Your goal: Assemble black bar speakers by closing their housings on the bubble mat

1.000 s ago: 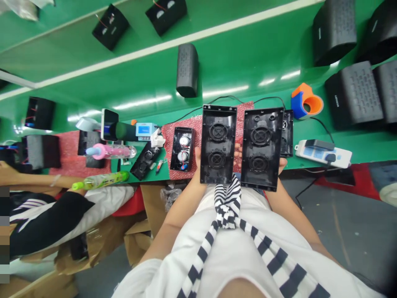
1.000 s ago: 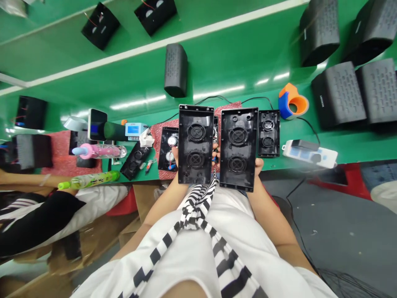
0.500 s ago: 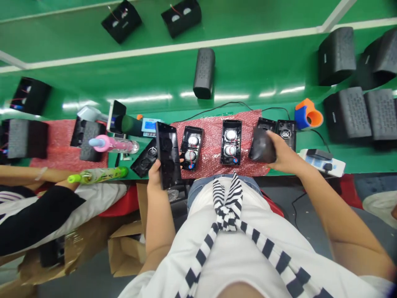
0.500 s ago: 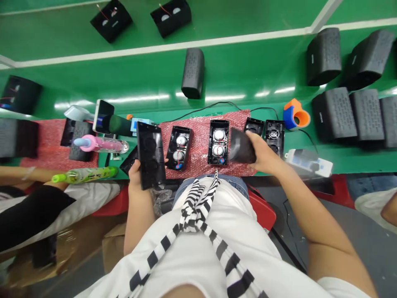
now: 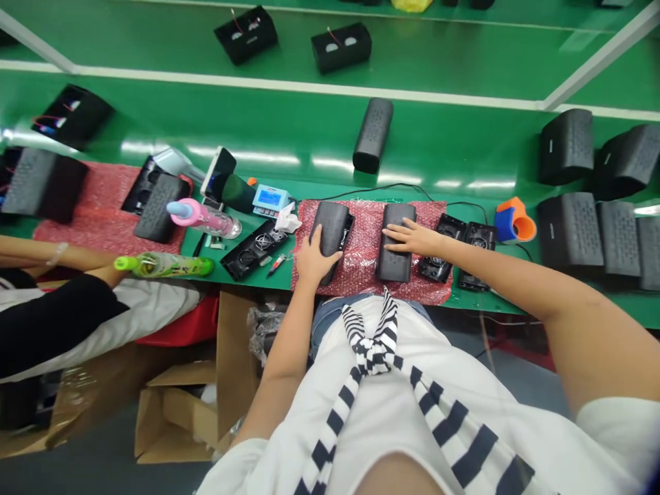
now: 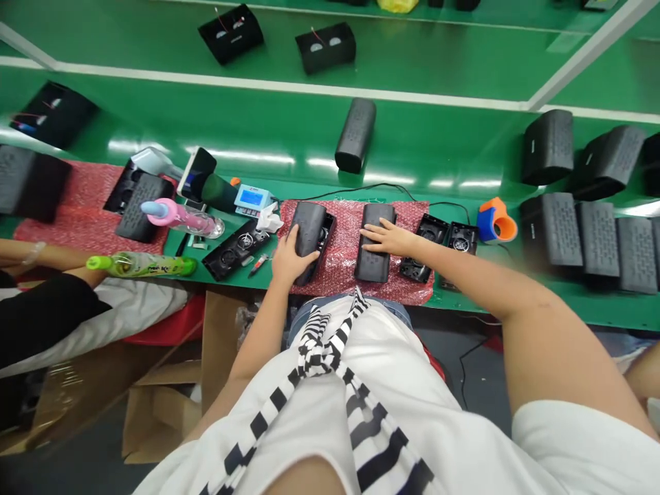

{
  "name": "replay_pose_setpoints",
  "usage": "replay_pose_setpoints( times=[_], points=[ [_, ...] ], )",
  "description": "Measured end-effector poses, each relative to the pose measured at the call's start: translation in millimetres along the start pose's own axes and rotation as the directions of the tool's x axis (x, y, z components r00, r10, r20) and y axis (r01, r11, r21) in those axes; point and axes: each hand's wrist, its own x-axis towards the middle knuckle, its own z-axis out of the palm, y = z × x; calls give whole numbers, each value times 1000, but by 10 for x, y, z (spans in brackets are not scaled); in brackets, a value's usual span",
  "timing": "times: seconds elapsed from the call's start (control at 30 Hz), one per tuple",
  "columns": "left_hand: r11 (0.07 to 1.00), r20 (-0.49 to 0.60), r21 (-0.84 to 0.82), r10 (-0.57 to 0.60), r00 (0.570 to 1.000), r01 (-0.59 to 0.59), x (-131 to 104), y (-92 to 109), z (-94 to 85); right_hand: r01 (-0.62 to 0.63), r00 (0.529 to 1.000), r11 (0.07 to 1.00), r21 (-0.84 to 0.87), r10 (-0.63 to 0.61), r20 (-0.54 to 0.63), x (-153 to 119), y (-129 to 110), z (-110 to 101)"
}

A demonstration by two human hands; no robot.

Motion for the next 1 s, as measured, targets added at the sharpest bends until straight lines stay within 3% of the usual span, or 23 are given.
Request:
replay_pose_setpoints(
  times=[0.07, 0.13, 0.23, 0.3, 0.4, 0.47, 0.63, 0.73, 0.8, 1.0],
  points=[
    [986, -1, 165, 19, 1000, -18, -3, 68, 115, -245, 969, 953, 177, 248, 8, -35, -88, 28],
    [969, -3, 245, 15, 1000, -14, -5, 87, 209, -474, 868, 828, 299, 497, 0, -53, -245, 103],
    [960, -15, 281, 7, 1000, -2, 3, 56, 285, -683, 671, 642, 349, 740, -49, 46, -556, 257],
    [955, -14, 296, 25, 1000, -20, 17, 28, 297, -777, 510, 482, 404, 859, -46, 199, -750, 348],
    [952, 4, 301, 61, 998, -60, 45, 9, 291, -835, 266, 226, 502, 964, 7, 455, -931, 425],
    [954, 18, 292, 60, 998, -63, 61, 11, 292, -835, 169, 133, 533, 985, 19, 570, -976, 440],
    [950, 17, 309, 54, 998, -56, 99, 18, 314, -805, 121, 95, 585, 993, 6, 595, -1003, 433],
    [948, 5, 314, 62, 998, -61, 123, 13, 318, -751, 11, -2, 660, 1000, 15, 562, -1042, 417],
    [944, 7, 323, 66, 998, -64, 126, 10, 318, -732, -37, -56, 679, 998, 43, 569, -1070, 401],
    [929, 38, 357, 84, 996, -92, 71, 2, 308, -803, -17, -65, 592, 996, 86, 682, -1131, 357]
  ],
)
